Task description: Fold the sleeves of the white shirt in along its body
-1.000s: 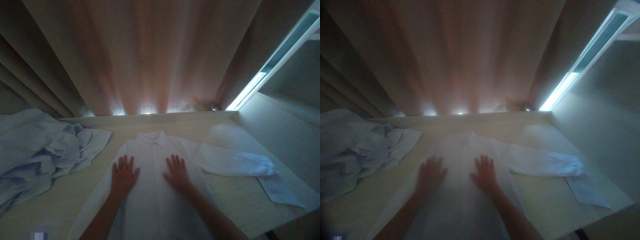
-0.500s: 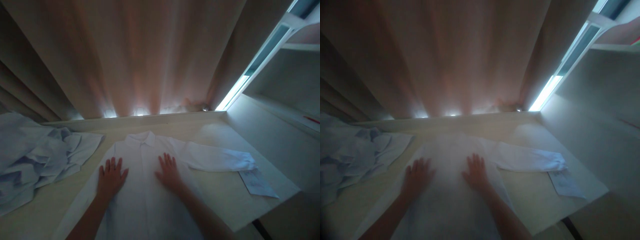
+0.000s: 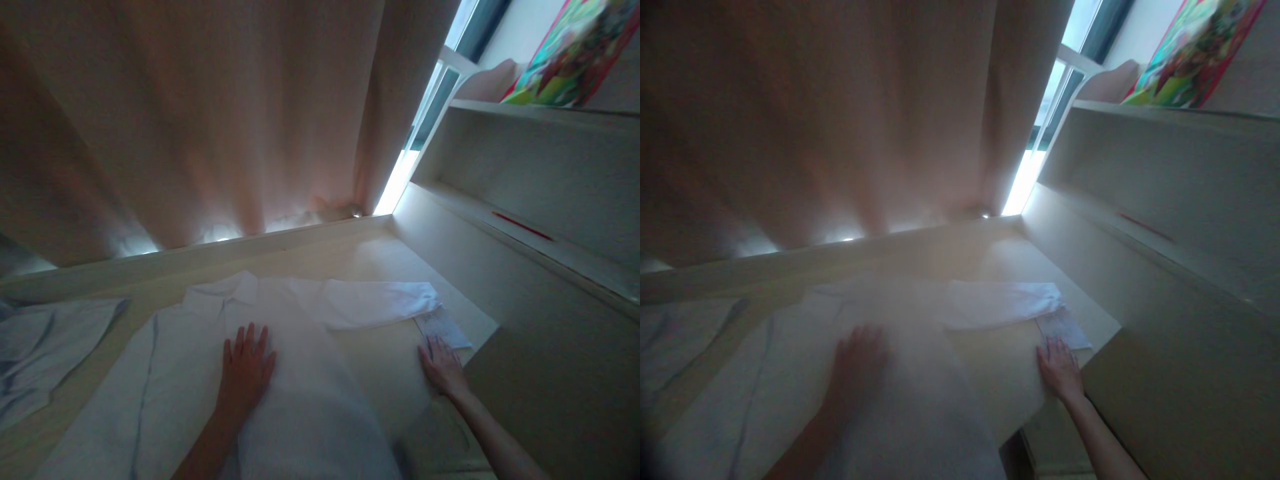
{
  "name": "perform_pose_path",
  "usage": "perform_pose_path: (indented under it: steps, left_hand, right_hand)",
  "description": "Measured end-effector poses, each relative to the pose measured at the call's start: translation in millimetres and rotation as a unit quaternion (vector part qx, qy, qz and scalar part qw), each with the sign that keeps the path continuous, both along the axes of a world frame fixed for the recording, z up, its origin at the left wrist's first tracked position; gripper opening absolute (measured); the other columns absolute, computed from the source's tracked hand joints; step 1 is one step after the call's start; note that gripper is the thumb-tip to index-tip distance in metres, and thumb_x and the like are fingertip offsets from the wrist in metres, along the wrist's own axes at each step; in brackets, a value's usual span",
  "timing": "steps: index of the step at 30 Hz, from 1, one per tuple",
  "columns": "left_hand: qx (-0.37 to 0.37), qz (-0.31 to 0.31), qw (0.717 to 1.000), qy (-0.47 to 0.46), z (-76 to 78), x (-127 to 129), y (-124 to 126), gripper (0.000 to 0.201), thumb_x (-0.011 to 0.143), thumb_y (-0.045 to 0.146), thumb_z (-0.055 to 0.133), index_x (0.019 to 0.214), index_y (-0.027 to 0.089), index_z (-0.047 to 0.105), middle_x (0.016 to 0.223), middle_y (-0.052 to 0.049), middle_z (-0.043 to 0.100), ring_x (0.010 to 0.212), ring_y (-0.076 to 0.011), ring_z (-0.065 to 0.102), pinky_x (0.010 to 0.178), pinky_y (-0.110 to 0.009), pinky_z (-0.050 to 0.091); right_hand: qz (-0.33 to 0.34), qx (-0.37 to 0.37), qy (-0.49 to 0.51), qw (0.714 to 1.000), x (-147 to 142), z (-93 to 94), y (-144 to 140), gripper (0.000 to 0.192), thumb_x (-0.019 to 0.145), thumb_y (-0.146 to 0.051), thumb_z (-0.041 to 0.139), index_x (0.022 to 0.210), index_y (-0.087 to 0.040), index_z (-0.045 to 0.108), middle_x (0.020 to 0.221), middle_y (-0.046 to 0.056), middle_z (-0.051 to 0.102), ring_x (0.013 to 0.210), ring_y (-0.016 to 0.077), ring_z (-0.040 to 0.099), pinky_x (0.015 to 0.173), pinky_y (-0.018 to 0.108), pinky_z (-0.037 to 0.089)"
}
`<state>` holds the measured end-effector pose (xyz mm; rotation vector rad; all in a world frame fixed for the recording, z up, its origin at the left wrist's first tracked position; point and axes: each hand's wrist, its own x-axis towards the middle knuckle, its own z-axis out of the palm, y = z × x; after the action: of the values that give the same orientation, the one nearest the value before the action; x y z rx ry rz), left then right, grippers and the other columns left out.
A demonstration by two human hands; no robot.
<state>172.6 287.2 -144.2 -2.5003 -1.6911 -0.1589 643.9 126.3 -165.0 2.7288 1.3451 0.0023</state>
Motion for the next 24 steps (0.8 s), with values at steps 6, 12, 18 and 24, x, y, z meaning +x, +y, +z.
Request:
perform_pose_path:
  steps: [6,12,18,24]
  left_hand:
    - [-0.013,0.017,1.000,-0.001,-16.5,13.6,-6.4,0.056,0.087,0.046,0.030,0.135,0.019,0.042,0.142,-0.017,0.037,0.133,-0.0347,0.028,0.108,-0.056,0.015]
    - [-0.003,0.018,1.000,0.011,-18.6,13.1,-8.7,0.056,0.087,0.045,0.031,0.136,0.019,0.040,0.142,-0.018,0.038,0.133,-0.0340,0.029,0.109,-0.055,0.014]
    - [-0.001,0.016,1.000,0.000,-21.5,13.9,-9.1,0.056,0.087,0.043,0.030,0.136,0.018,0.039,0.145,-0.019,0.033,0.135,-0.0342,0.025,0.109,-0.056,0.011]
    - [-0.023,0.020,1.000,-0.007,-19.8,13.7,-7.9,0.056,0.087,0.044,0.031,0.135,0.019,0.040,0.145,-0.017,0.033,0.135,-0.0332,0.025,0.110,-0.055,0.012]
  right_hand:
    - [-0.072,-0.042,-0.004,0.996,23.2,-1.1,5.3,0.074,0.088,-0.058,0.018,0.142,-0.009,0.028,0.145,0.020,0.030,0.133,0.0324,0.028,0.106,0.045,0.023]
    - [-0.153,-0.027,0.041,0.987,54.1,13.6,28.6,0.075,0.086,-0.062,0.014,0.140,-0.015,0.034,0.143,0.020,0.033,0.127,0.0386,0.035,0.101,0.054,0.026]
    - [-0.205,-0.017,0.061,0.977,83.5,27.4,45.0,0.073,0.084,-0.062,0.019,0.127,-0.013,0.051,0.129,0.023,0.047,0.120,0.0416,0.042,0.094,0.055,0.032]
    - [-0.192,0.020,0.038,0.980,86.0,40.2,75.1,0.073,0.083,-0.062,0.024,0.124,-0.008,0.052,0.120,0.025,0.052,0.114,0.0406,0.047,0.087,0.051,0.039]
